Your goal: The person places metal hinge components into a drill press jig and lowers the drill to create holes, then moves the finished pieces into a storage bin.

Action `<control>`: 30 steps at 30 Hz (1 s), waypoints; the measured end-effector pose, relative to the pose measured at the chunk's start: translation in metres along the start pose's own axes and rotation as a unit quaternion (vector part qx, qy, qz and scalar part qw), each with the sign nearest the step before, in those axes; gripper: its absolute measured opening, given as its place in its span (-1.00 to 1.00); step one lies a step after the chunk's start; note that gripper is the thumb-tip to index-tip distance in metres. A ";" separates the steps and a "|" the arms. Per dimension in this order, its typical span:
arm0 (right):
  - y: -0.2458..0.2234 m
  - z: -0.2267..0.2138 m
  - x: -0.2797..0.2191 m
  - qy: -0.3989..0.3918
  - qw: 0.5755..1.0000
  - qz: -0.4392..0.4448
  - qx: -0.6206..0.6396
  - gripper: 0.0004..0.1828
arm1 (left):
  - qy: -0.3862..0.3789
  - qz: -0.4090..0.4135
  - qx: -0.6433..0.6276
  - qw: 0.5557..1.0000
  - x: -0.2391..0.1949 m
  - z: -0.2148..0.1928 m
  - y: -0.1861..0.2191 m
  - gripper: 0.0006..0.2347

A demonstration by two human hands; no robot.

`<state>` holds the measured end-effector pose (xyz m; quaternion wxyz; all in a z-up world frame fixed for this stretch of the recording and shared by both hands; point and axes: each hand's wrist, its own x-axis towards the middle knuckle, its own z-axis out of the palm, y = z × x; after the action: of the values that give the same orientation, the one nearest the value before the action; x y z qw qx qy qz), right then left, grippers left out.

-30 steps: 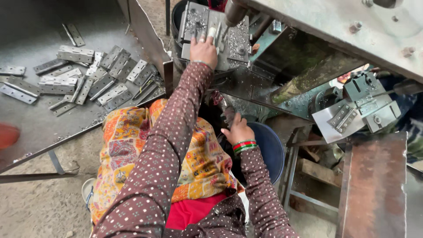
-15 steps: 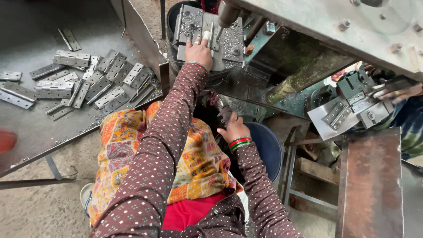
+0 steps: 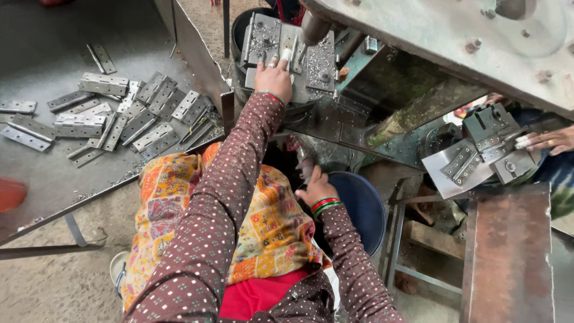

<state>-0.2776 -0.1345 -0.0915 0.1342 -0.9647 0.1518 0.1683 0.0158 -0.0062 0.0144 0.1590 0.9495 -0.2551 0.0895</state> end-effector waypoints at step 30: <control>0.035 0.085 0.042 -0.040 0.999 0.003 0.023 0.39 | -0.005 -0.004 -0.032 0.999 0.014 0.019 -0.004 -0.75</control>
<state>-0.2756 -0.1508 -0.1913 0.1620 -0.9533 0.1530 0.2037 0.0316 -0.0158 -0.0007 0.1886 0.9454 -0.2547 0.0763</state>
